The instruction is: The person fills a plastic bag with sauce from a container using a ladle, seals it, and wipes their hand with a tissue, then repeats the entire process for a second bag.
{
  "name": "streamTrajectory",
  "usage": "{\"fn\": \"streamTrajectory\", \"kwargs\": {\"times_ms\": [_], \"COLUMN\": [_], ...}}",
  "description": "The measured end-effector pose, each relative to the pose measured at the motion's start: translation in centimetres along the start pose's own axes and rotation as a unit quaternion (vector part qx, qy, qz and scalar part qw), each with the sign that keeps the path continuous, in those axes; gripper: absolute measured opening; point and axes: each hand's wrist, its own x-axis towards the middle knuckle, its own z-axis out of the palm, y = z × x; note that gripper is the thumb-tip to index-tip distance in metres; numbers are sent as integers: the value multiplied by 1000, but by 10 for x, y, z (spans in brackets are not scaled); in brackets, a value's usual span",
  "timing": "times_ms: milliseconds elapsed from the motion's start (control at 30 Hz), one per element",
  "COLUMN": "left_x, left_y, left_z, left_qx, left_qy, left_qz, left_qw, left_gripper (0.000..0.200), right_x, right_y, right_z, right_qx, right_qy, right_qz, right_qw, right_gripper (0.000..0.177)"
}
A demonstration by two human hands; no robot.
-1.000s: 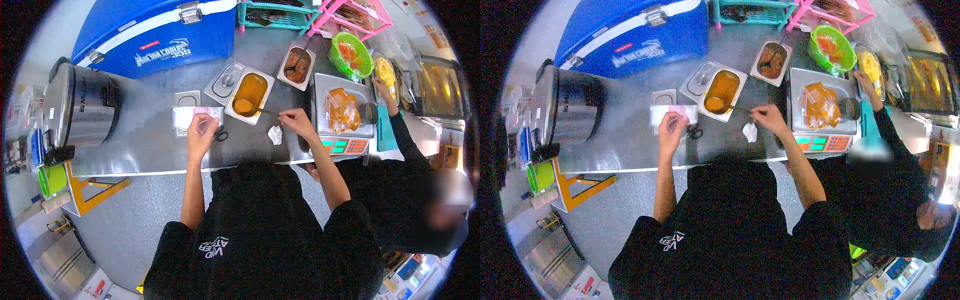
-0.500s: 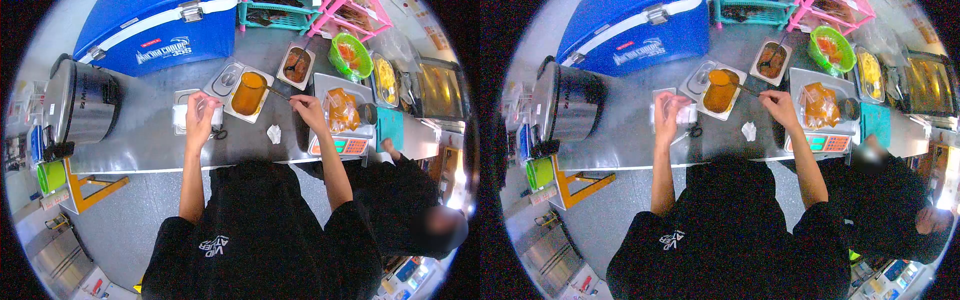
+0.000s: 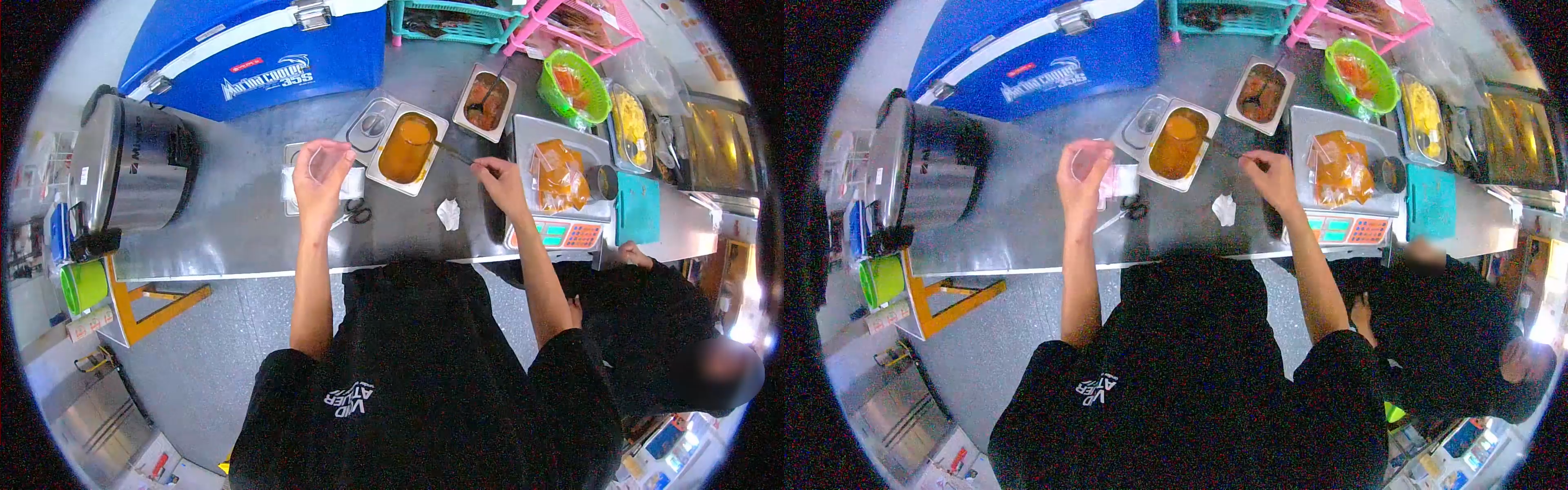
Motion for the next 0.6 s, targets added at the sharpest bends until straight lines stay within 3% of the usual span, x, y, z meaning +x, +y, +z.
{"fn": "streamTrajectory", "kwargs": {"times_ms": [100,333,533,600], "left_x": [5,22,35,40], "left_y": [9,3,-2,-6], "left_z": [2,8,21,23], "left_qx": [55,110,327,325], "left_qy": [-12,-53,-75,-84], "left_qz": [30,121,221,214], "left_qw": [998,985,916,917], "left_gripper": [28,26,24,24], "right_x": [1,-1,-4,-5], "right_y": [-29,-3,22,9], "right_z": [-13,2,16,10], "right_qx": [-7,-5,-31,-51], "right_qy": [11,10,37,35], "right_qz": [-7,15,-24,-18], "right_qw": [1000,1000,999,998], "right_gripper": [25,25,27,27]}}
